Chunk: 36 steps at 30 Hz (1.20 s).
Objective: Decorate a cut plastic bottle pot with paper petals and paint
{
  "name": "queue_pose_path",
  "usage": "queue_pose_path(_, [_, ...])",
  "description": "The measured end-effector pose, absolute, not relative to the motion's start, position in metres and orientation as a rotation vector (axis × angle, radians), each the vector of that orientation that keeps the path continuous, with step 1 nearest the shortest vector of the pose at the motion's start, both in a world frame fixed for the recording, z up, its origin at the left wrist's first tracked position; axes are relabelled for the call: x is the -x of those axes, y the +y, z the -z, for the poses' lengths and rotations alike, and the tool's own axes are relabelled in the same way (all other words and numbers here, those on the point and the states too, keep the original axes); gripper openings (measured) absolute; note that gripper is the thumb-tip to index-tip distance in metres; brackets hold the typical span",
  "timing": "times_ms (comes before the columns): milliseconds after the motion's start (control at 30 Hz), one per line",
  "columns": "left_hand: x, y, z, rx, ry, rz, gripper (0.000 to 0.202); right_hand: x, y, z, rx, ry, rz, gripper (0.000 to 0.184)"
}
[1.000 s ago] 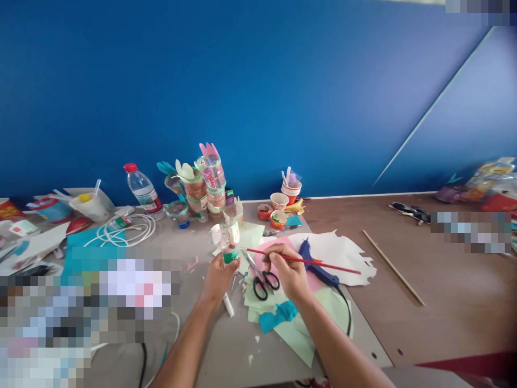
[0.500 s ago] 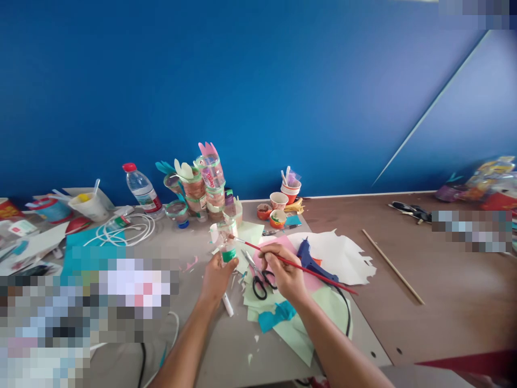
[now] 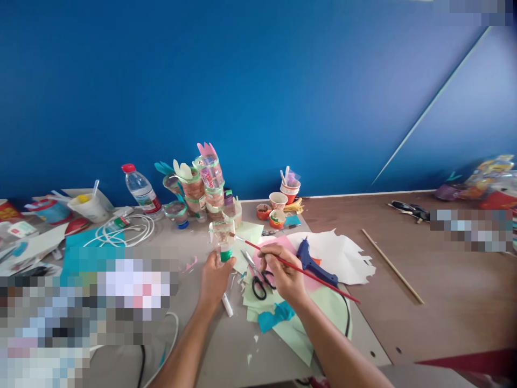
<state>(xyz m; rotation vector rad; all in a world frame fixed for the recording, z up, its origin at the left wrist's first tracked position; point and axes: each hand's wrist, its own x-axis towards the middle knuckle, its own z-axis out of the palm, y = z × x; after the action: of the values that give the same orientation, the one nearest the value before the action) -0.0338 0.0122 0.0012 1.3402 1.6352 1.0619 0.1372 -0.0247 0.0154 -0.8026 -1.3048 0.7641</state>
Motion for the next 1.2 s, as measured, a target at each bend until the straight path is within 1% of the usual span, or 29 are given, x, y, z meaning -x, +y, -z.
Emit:
queue_pose_path(133, [0.0332, 0.012, -0.0022, -1.365, 1.665, -1.065, 0.027, -0.1372, -0.0253, -0.0151, 0.83, -1.348, -0.816, 0.017])
queue_pose_path(300, [0.0341, 0.0118, -0.0001, -1.371, 1.65, -1.112, 0.028, -0.1366, -0.0263, -0.0153, 0.812, -1.327, -0.758, 0.017])
queue_pose_path(433, [0.0335, 0.0127, 0.0001, -1.349, 1.669, -1.134, 0.027, -0.1372, -0.0258, -0.0142, 0.802, -1.34, -0.823, 0.017])
queue_pose_path(533, [0.0321, 0.0141, 0.0011, -1.292, 1.674, -1.177, 0.031, -0.1376, -0.0253, -0.0132, 0.805, -1.314, -0.781, 0.016])
queue_pose_path(700, [0.0319, 0.0147, 0.004, -1.203, 1.625, -1.269, 0.035, -0.1371, -0.0252, -0.0121, 0.819, -1.318, -0.873, 0.017])
queue_pose_path(800, [0.0325, 0.0135, 0.0033, -1.194, 1.618, -1.265, 0.037, -0.1366, -0.0256, -0.0147, 0.81, -1.278, -0.841, 0.016])
queue_pose_path(967, [0.0311, 0.012, 0.0003, -1.177, 1.563, -1.258, 0.036, -0.1363, -0.0258, -0.0171, 0.814, -1.301, -0.919, 0.017])
queue_pose_path(1067, [0.0301, 0.0122, 0.0003, -1.165, 1.582, -1.233, 0.037, -0.1365, -0.0256, -0.0149, 0.806, -1.272, -0.877, 0.017])
queue_pose_path(1200, [0.0308, 0.0128, 0.0016, -1.212, 1.601, -1.213, 0.04, -0.1364, -0.0262, -0.0154, 0.836, -1.367, -0.898, 0.017])
